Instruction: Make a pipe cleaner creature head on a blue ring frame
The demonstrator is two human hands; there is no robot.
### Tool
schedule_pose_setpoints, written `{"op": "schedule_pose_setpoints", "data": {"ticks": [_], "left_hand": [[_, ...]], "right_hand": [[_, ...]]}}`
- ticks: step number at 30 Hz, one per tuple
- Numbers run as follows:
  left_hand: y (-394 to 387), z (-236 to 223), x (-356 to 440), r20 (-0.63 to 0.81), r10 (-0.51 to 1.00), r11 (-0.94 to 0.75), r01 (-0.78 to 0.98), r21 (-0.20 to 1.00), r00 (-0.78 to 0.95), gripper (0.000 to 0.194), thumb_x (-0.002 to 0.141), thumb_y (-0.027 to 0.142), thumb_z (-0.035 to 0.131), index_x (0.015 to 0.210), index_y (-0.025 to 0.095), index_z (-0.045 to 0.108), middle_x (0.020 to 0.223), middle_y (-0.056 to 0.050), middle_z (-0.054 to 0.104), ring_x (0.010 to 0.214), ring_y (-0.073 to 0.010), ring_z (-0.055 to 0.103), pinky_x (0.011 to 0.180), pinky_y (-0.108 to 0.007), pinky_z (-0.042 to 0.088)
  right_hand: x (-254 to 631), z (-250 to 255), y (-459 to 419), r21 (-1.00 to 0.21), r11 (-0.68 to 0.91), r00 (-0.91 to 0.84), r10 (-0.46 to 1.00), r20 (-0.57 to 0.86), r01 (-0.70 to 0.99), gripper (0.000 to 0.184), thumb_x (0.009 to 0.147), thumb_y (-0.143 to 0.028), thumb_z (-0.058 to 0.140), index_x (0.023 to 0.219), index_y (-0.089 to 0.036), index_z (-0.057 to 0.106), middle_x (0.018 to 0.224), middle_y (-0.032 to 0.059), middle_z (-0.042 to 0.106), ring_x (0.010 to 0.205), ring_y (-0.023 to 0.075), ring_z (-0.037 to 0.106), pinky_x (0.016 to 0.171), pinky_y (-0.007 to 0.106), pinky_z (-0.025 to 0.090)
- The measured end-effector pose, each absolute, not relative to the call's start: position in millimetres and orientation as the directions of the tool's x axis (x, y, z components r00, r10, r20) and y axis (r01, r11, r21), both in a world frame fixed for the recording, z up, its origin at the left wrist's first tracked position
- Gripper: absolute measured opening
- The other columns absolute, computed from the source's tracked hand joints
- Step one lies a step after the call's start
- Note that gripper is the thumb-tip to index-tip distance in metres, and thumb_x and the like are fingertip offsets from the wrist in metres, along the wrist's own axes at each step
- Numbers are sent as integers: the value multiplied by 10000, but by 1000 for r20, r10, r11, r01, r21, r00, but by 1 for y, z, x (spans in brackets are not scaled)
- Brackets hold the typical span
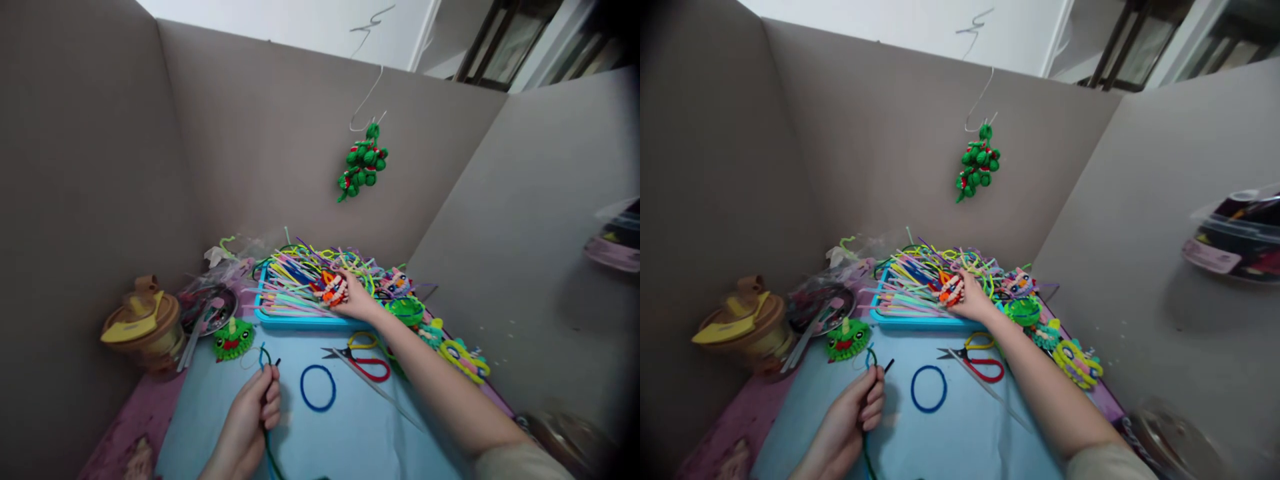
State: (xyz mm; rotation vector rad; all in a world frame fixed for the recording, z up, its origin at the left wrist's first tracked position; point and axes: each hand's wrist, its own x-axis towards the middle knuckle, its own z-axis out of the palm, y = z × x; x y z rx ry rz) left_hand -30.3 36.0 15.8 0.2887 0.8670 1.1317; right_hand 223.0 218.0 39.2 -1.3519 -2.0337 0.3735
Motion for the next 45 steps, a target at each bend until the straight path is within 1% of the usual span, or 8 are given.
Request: {"op": "schedule_pose_setpoints", "data": {"ticks": [6, 10, 13, 18, 20, 27, 35, 45], "left_hand": [[38, 18, -32, -462, 875, 424, -684, 594, 141, 296, 712, 390, 667, 755, 143, 509, 518, 88, 310, 370, -3, 205, 365, -144, 124], [39, 18, -34, -480, 868, 420, -708, 568, 130, 271, 741, 378, 639, 761, 143, 506, 512, 89, 300, 364, -3, 198, 365, -146, 112], [39, 16, -33, -505, 852, 438, -719, 540, 139, 224, 790, 349, 585, 769, 140, 507, 515, 84, 309, 361, -4, 197, 365, -148, 115], [39, 13, -30, -506, 849, 446, -718, 535, 151, 210, 819, 334, 549, 761, 137, 508, 518, 81, 306, 357, -5, 205, 361, -147, 135], [39, 13, -31, -505, 851, 441, -717, 539, 144, 213, 808, 337, 566, 762, 137, 510, 514, 84, 297, 355, -6, 208, 360, -147, 142], [42, 16, -35, -521, 845, 431, -730, 530, 121, 201, 851, 323, 497, 772, 139, 497, 511, 85, 298, 350, -7, 199, 365, -151, 127], [40, 15, -31, -533, 834, 447, -737, 506, 139, 233, 904, 288, 387, 768, 132, 494, 508, 80, 302, 343, -6, 195, 366, -156, 116], [42, 15, -35, -518, 847, 421, -746, 516, 120, 232, 905, 291, 392, 772, 131, 493, 505, 82, 302, 341, -5, 214, 367, -154, 120]], "right_hand": [[217, 43, 229, -749, 347, -186, 938, 294, 564, 930, 508, -356, 764, 1322, -203, 342, 1255, 123, 493, 1114, 268, 515, 956, 413, 387], [222, 57, 230, -968, 161, -26, 987, 159, 190, 856, 635, -364, 665, 1361, -264, 221, 1226, 99, 529, 1041, 252, 579, 840, 411, 478], [210, 75, 218, -999, 42, -67, 997, 44, -35, 696, 729, -393, 563, 1338, -306, 235, 1250, 78, 518, 983, 250, 612, 713, 395, 527], [140, 89, 202, -984, 118, -73, 989, 129, -134, 501, 785, -417, 489, 1242, -262, 354, 1149, 69, 585, 944, 231, 619, 702, 370, 527], [106, 80, 203, -974, 210, -20, 977, 212, -83, 500, 801, -430, 466, 1248, -244, 344, 1161, 74, 569, 980, 213, 596, 762, 358, 507], [56, 36, 207, -747, 260, -155, 966, 209, 612, 573, 685, -528, 603, 1112, -158, 510, 1101, 126, 540, 1084, 263, 491, 908, 386, 386], [78, 40, 207, -741, 398, -302, 914, 270, 541, 790, 592, -472, 701, 1252, -141, 418, 1170, 126, 515, 1075, 252, 501, 904, 370, 400], [93, 50, 236, -495, 745, -689, 640, 339, 448, 656, 612, -252, 721, 1217, -173, 480, 1233, 119, 523, 1137, 267, 472, 971, 407, 332]]}}
